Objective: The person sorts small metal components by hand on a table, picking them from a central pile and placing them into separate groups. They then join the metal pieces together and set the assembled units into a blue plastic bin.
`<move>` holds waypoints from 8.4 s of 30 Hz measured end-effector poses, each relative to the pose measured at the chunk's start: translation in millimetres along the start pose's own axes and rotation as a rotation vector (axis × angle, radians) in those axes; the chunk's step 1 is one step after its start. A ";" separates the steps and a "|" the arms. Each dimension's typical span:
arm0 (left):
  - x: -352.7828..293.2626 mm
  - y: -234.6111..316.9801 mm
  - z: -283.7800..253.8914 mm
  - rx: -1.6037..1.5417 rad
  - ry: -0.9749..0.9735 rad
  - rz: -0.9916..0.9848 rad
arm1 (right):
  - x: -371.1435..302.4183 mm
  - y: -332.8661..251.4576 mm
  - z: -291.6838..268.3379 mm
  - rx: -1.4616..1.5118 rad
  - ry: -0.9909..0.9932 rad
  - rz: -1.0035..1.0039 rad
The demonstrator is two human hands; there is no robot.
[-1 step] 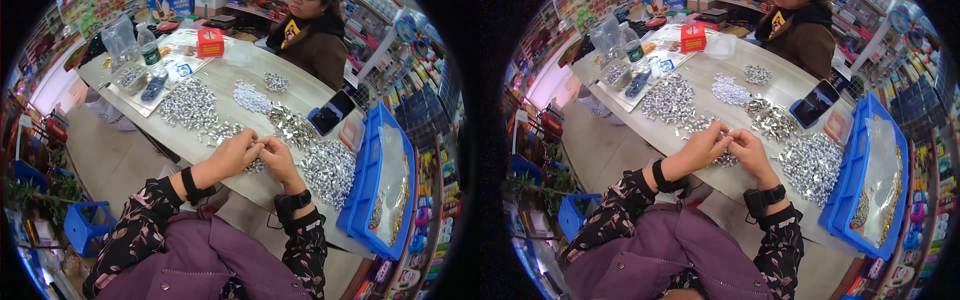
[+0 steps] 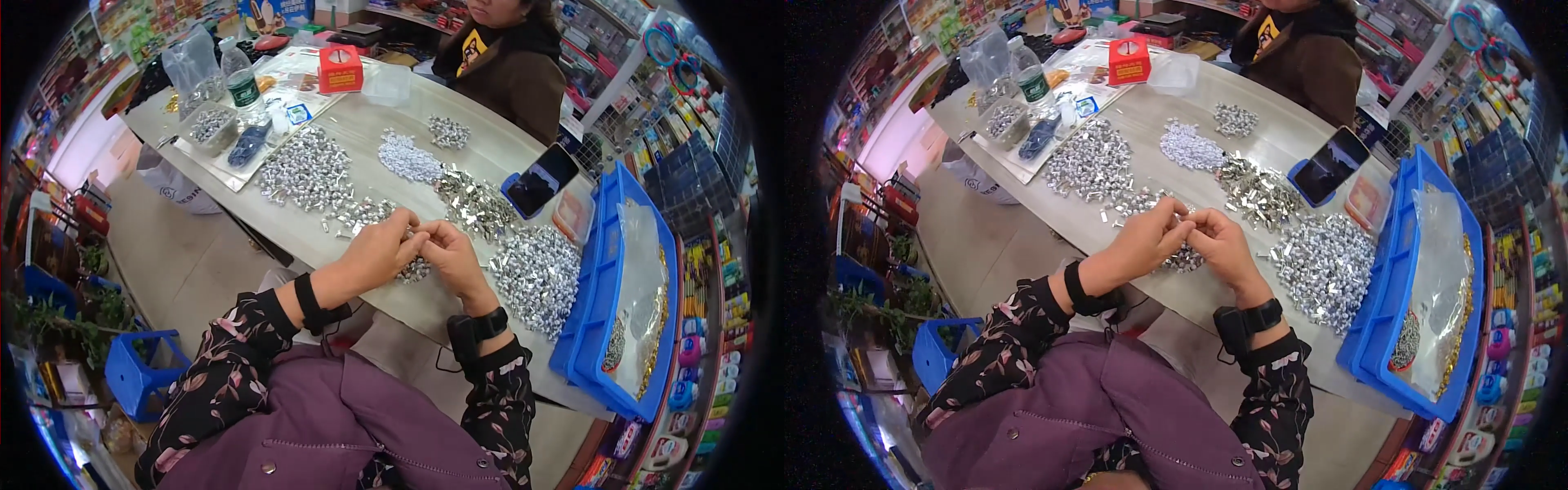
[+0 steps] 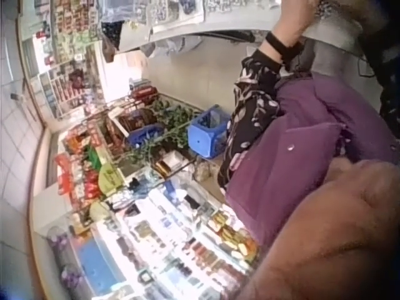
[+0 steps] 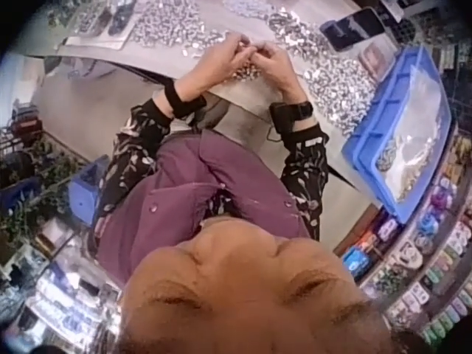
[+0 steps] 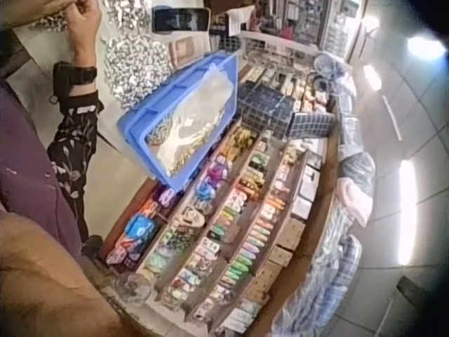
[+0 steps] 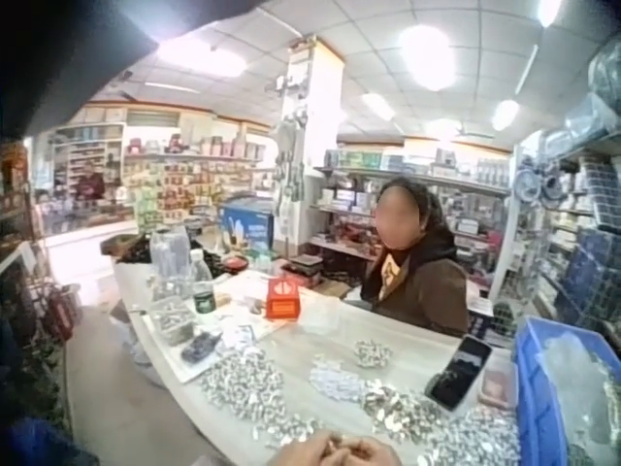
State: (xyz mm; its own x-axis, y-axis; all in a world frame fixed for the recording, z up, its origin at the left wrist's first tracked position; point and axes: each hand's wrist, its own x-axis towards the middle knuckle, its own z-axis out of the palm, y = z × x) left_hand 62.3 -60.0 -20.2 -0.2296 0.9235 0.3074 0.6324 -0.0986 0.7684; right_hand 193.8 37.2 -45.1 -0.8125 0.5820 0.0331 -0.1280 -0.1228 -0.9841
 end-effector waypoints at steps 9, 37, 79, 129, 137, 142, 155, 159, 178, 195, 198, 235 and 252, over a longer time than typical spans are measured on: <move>4.1 4.5 3.9 -0.033 0.028 -0.030 | 0.7 -1.2 -3.2 0.023 0.005 -0.039; 119.6 -80.7 -0.3 0.550 -0.197 0.311 | 6.1 -7.3 -37.5 -1.241 0.478 -0.228; 69.7 -34.7 -35.6 -0.473 -0.304 -0.208 | 5.2 -8.3 -56.8 -0.925 0.512 -0.185; 5.9 -24.7 -12.2 -0.920 -0.184 -0.394 | 8.7 -0.1 -43.7 -1.023 0.492 -0.239; 6.7 -30.3 -11.2 -0.970 -0.129 -0.373 | 7.7 -5.4 -40.2 -0.951 0.508 -0.217; 11.7 -27.9 -8.6 -1.033 -0.120 -0.427 | 3.4 -12.1 -30.0 -0.457 0.364 -0.222; 14.6 -21.0 -5.6 -1.186 -0.153 -0.529 | -5.5 -23.5 11.4 -0.148 0.112 -0.162; 13.7 -20.4 -3.7 -1.236 -0.124 -0.551 | -5.5 -14.0 6.8 -0.124 0.166 -0.107; 5.6 5.7 -7.5 -0.145 -0.021 -0.030 | 1.0 4.9 -5.3 -0.163 0.072 -0.094; 126.3 -90.1 -3.9 0.645 -0.182 0.215 | -3.0 -21.5 -70.3 -0.661 0.601 -0.151; 129.3 -93.2 -1.1 0.650 -0.198 0.237 | -2.5 -16.3 -66.3 -0.767 0.539 -0.147; 115.0 -60.9 -20.6 0.413 -0.173 0.115 | 11.2 -3.1 -32.8 -1.269 0.428 -0.244; 15.8 -23.9 -21.1 -1.075 -0.178 -0.381 | -2.6 -22.3 -13.4 -0.191 0.351 -0.192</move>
State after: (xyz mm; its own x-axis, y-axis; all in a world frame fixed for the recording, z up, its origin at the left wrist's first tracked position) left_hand 27.9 -50.9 -21.9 -0.1086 0.9920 -0.0650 -0.4318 0.0118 0.9019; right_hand 206.4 49.2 -25.5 -0.5376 0.8216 0.1896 -0.1236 0.1457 -0.9816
